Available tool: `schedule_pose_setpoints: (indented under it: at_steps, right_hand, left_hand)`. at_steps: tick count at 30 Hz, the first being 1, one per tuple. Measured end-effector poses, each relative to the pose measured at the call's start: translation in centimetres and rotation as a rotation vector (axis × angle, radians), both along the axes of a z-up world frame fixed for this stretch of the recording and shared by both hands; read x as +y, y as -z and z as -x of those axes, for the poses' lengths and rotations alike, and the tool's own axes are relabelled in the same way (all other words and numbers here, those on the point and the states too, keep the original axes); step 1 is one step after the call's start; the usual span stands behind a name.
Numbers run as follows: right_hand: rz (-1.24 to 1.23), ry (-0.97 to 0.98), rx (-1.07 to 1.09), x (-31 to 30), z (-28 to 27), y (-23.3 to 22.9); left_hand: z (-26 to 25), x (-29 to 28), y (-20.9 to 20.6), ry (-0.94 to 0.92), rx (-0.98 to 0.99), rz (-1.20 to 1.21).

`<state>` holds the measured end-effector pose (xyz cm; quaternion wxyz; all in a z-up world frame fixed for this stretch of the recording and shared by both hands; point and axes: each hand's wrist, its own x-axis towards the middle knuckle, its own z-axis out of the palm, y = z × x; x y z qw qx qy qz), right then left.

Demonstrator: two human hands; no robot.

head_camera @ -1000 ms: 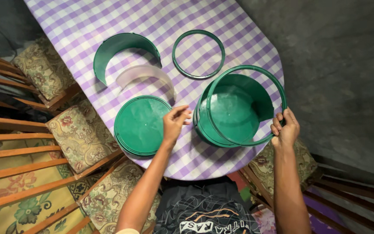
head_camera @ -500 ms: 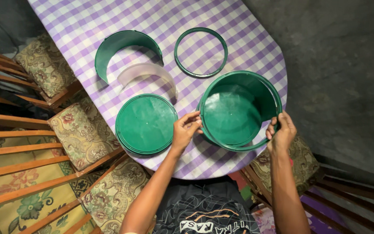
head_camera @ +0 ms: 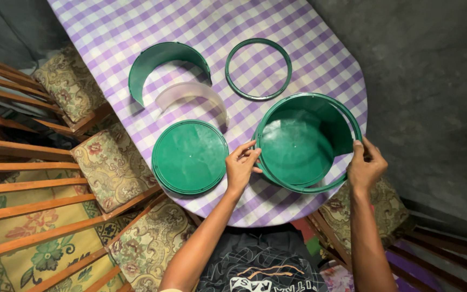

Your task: The person assembles a green plastic container by hand. They place a circular base on the table, fit a curved side panel around it, and then secure a circular rim on top. Finally, they place a flat lid onto the assembled container.

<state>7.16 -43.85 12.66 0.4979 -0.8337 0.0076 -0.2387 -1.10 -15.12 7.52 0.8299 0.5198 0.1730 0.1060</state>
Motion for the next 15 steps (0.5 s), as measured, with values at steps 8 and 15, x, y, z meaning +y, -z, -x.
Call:
schedule_pose_setpoints:
  at_steps: [8,15]
  right_hand:
    - [0.023,0.034,0.103,-0.23,-0.79,-0.58]
    - [-0.009,0.033,0.146,-0.08,-0.86,-0.29]
  left_hand:
    - [-0.02,-0.46,-0.72,-0.009,0.016,0.008]
    - [0.36,-0.43,-0.74,0.01,0.061,0.029]
